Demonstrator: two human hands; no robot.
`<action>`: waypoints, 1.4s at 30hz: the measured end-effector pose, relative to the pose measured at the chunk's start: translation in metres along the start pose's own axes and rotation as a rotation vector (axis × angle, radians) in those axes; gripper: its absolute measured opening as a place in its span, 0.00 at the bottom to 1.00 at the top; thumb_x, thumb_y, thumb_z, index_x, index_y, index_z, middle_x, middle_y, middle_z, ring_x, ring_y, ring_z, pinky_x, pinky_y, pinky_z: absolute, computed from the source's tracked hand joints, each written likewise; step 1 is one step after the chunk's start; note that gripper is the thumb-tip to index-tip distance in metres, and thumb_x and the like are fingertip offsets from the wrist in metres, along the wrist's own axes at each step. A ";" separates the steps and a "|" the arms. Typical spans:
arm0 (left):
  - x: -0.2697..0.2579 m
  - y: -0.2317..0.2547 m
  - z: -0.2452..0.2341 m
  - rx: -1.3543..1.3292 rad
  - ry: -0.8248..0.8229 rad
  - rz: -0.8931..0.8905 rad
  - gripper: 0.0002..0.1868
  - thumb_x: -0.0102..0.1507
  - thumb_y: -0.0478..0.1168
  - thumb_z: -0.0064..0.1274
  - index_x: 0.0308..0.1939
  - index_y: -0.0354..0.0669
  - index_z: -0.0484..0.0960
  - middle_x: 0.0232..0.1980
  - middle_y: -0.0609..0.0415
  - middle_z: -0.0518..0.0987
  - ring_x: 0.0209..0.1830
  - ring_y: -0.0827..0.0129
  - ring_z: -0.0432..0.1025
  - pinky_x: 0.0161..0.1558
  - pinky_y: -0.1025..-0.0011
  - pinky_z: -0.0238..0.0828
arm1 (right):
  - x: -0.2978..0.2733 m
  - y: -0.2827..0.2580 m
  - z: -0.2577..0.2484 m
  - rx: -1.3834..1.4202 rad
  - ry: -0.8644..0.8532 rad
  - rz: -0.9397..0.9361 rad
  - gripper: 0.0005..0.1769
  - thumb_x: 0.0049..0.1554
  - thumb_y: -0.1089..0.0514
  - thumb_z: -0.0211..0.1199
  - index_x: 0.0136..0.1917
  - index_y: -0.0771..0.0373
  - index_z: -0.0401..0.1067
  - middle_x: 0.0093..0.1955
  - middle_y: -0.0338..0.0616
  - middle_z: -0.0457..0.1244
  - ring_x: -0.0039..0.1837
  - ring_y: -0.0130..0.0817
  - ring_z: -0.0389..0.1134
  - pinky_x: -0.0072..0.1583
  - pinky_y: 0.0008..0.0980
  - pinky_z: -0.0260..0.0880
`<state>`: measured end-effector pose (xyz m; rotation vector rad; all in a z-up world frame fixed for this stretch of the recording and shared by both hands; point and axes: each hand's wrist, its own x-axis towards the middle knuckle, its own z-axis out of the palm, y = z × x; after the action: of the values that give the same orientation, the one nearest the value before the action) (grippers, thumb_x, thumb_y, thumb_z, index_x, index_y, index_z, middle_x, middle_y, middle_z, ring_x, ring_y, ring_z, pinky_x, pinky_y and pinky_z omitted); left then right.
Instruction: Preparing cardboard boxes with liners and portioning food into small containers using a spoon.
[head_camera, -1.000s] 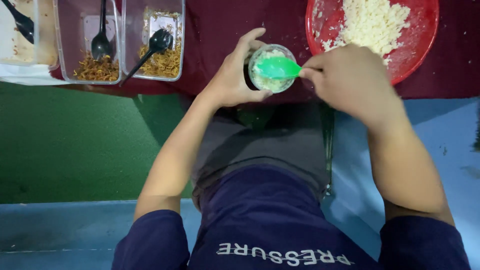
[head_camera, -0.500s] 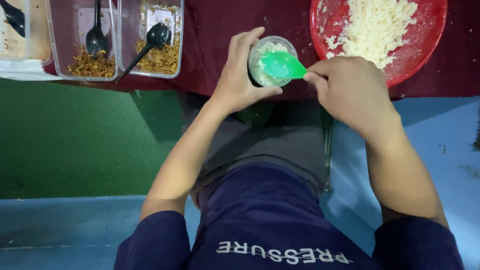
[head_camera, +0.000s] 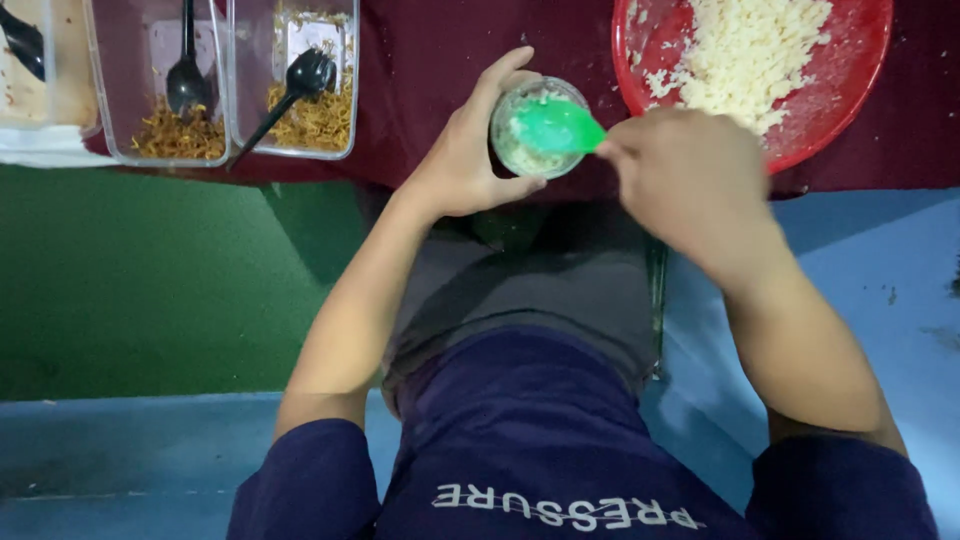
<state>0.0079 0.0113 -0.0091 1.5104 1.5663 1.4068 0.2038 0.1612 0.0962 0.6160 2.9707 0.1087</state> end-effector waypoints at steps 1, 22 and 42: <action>0.001 0.000 -0.003 0.001 -0.005 0.004 0.60 0.55 0.38 0.76 0.79 0.50 0.47 0.75 0.41 0.69 0.77 0.53 0.67 0.76 0.64 0.60 | 0.003 0.002 -0.001 0.000 0.003 0.006 0.10 0.65 0.44 0.60 0.48 0.41 0.82 0.45 0.36 0.73 0.43 0.50 0.74 0.37 0.51 0.70; 0.007 -0.012 0.005 -0.016 0.023 0.025 0.53 0.49 0.44 0.79 0.66 0.42 0.56 0.72 0.37 0.63 0.73 0.38 0.63 0.73 0.46 0.62 | -0.015 -0.001 0.002 0.476 -0.076 0.112 0.13 0.66 0.48 0.53 0.52 0.46 0.79 0.42 0.49 0.71 0.51 0.56 0.74 0.51 0.53 0.73; -0.003 -0.001 0.016 0.152 0.209 -0.245 0.60 0.44 0.53 0.81 0.75 0.50 0.61 0.68 0.43 0.73 0.70 0.46 0.69 0.73 0.53 0.64 | -0.026 -0.019 0.044 0.805 0.243 0.180 0.13 0.67 0.54 0.59 0.59 0.50 0.82 0.50 0.42 0.73 0.56 0.42 0.74 0.54 0.38 0.75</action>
<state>0.0227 0.0133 -0.0161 1.2321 1.9511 1.3642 0.2249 0.1353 0.0529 0.9950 3.0997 -1.1152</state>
